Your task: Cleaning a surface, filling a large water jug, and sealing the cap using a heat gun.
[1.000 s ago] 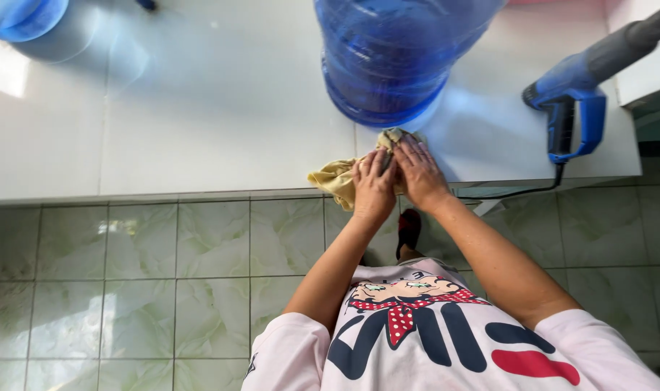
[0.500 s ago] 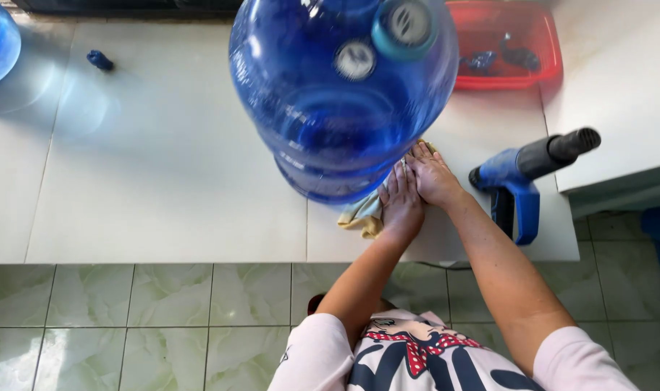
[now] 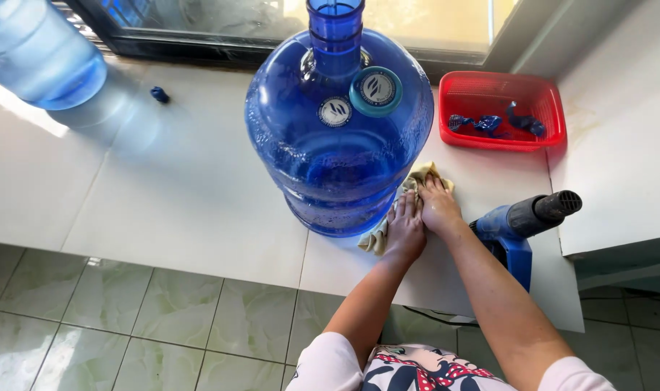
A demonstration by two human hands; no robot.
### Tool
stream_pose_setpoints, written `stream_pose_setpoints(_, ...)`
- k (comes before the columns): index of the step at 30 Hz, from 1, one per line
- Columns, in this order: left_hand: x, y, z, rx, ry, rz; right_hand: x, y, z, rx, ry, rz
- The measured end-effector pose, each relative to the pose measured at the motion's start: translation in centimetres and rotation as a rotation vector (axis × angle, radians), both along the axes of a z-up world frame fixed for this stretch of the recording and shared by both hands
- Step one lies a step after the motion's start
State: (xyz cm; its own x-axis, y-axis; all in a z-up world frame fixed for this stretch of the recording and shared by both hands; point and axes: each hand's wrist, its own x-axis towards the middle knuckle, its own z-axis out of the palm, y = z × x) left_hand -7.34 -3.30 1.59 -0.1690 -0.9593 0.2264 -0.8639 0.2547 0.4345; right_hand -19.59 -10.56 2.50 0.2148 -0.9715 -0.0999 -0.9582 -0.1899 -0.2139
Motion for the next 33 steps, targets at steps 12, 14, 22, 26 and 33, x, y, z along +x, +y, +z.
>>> stream_pose_setpoints(12,5.9,11.5,1.4,-0.138,0.045,-0.129,2.9,13.4,-1.9,-0.151,-0.037,0.012)
stream_pose_setpoints(14,6.6,13.5,1.3,-0.169,0.067,-0.145,2.9,16.5,-2.6,-0.218,-0.037,0.019)
stream_pose_setpoints(22,6.4,20.2,3.0,-0.2,0.112,-0.211,3.8,26.5,2.2,-0.376,-0.321,-0.001)
stream_pose_setpoints(26,4.9,21.6,4.8,-0.12,0.303,-0.136,3.2,28.8,5.1,-0.27,-0.667,-0.084)
stream_pose_setpoints(33,-6.0,25.6,14.5,0.026,0.86,-0.069,-6.3,32.5,15.1,-0.24,-1.039,-0.115)
